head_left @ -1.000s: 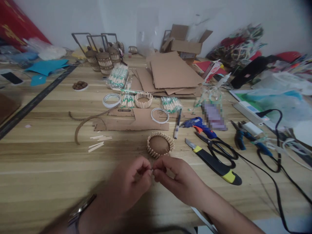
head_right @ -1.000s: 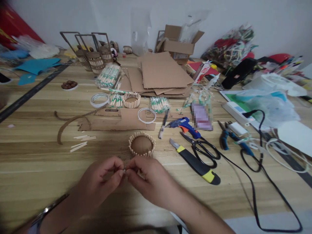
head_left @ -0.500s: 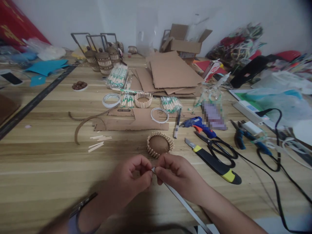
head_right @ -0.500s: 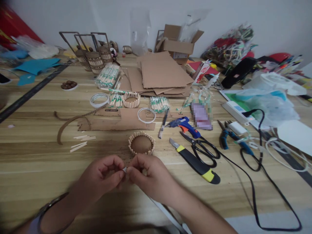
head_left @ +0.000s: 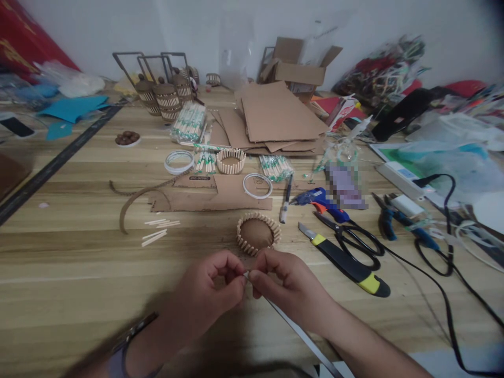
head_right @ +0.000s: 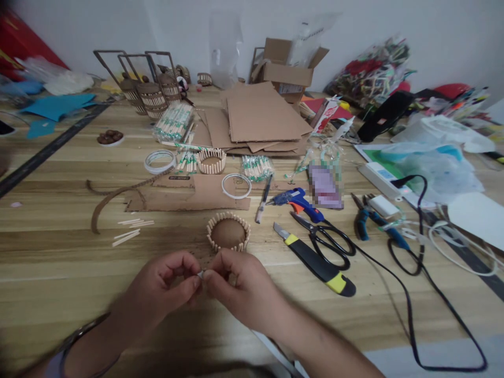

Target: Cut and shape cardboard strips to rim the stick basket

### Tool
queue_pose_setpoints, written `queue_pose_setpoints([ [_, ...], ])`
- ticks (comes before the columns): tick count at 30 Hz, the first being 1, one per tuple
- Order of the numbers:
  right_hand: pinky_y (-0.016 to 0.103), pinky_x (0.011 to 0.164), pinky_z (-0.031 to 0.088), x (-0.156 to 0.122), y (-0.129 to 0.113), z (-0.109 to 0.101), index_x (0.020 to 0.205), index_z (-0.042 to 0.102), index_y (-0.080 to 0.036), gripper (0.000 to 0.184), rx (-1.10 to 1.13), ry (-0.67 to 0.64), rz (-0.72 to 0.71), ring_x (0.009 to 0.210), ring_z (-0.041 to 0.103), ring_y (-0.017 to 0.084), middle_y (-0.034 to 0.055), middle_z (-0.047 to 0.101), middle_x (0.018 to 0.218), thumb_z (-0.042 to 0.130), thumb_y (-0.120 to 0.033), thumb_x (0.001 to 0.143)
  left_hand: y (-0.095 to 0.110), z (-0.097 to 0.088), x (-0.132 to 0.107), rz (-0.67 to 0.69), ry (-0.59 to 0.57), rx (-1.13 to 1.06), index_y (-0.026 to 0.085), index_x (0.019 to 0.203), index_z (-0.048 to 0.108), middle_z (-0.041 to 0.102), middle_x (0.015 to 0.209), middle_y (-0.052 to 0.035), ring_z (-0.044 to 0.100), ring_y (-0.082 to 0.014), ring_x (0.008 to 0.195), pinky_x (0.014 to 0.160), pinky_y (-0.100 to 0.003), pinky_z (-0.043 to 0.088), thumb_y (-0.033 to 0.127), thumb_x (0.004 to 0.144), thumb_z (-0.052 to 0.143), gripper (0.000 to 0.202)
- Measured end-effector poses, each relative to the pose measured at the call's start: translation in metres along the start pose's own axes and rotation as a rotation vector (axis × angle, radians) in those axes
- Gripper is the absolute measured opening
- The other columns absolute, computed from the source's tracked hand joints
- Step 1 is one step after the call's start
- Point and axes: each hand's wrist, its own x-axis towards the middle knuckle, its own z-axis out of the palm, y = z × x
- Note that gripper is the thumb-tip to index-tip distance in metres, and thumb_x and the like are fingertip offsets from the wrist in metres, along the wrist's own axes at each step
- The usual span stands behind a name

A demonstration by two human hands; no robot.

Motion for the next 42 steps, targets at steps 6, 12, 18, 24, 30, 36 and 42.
queue_pose_setpoints([
  [6, 0.021, 0.052, 0.038, 0.000, -0.001, -0.001, 0.067, 0.054, -0.021, 0.023, 0.038, -0.016, 0.005, 0.056, 0.051, 0.011, -0.0029, 0.060, 0.060, 0.054, -0.032, 0.088, -0.003, 0.000, 0.002, 0.007, -0.020, -0.002, 0.021, 0.075, 0.056, 0.058, 0.058, 0.0047, 0.051, -0.0104, 0.053, 0.050, -0.021, 0.038, 0.034, 0.074, 0.058, 0.013],
  [12, 0.022, 0.053, 0.038, 0.000, 0.000, 0.000, 0.068, 0.053, -0.021, 0.023, 0.099, -0.036, 0.007, 0.056, 0.052, 0.010, -0.0035, 0.060, 0.060, 0.054, -0.032, 0.088, -0.006, -0.002, 0.001, 0.012, -0.059, -0.065, 0.021, 0.077, 0.057, 0.062, 0.060, 0.0050, 0.053, -0.0096, 0.054, 0.051, -0.019, 0.038, 0.031, 0.077, 0.058, 0.010],
  [18, 0.022, 0.051, 0.038, 0.001, 0.003, 0.000, 0.070, 0.054, -0.021, 0.027, 0.203, -0.103, 0.053, 0.056, 0.053, 0.011, -0.0024, 0.060, 0.061, 0.054, -0.037, 0.091, -0.008, -0.002, 0.002, 0.017, -0.092, -0.102, 0.021, 0.080, 0.057, 0.062, 0.062, 0.0059, 0.055, -0.0094, 0.055, 0.052, -0.019, 0.039, 0.030, 0.079, 0.058, 0.009],
  [24, 0.025, 0.065, 0.047, -0.003, 0.005, 0.001, 0.087, 0.062, -0.021, 0.003, -0.196, 0.228, -0.304, 0.074, 0.062, 0.014, 0.0005, 0.066, 0.079, 0.061, -0.022, 0.089, -0.007, -0.002, 0.005, -0.009, -0.001, -0.053, 0.021, 0.076, 0.054, 0.059, 0.058, 0.0066, 0.049, -0.0097, 0.053, 0.051, -0.020, 0.035, 0.029, 0.075, 0.057, 0.008],
  [30, 0.032, 0.071, 0.044, -0.005, 0.011, 0.009, 0.094, 0.064, -0.022, 0.010, -0.540, 0.399, -0.606, 0.078, 0.064, 0.016, 0.0023, 0.068, 0.084, 0.057, -0.014, 0.092, -0.002, -0.001, 0.005, 0.005, 0.062, -0.004, 0.020, 0.072, 0.053, 0.056, 0.060, 0.0054, 0.048, -0.0108, 0.056, 0.053, -0.022, 0.037, 0.033, 0.072, 0.057, 0.013],
  [36, 0.035, 0.072, 0.040, -0.004, 0.011, 0.012, 0.087, 0.064, -0.021, 0.009, -0.613, 0.423, -0.595, 0.076, 0.062, 0.017, 0.0018, 0.069, 0.081, 0.059, -0.014, 0.092, 0.004, 0.005, 0.002, 0.019, 0.098, 0.089, 0.019, 0.073, 0.056, 0.055, 0.063, 0.0044, 0.049, -0.0120, 0.060, 0.056, -0.022, 0.038, 0.031, 0.074, 0.054, 0.012],
  [42, 0.033, 0.071, 0.040, -0.003, 0.013, 0.012, 0.087, 0.065, -0.021, 0.010, -0.576, 0.400, -0.570, 0.076, 0.062, 0.016, 0.0005, 0.067, 0.079, 0.058, -0.014, 0.091, -0.002, 0.007, 0.002, 0.086, 0.139, 0.201, 0.021, 0.071, 0.058, 0.058, 0.062, 0.0046, 0.053, -0.0130, 0.060, 0.054, -0.022, 0.039, 0.031, 0.076, 0.053, 0.012],
])
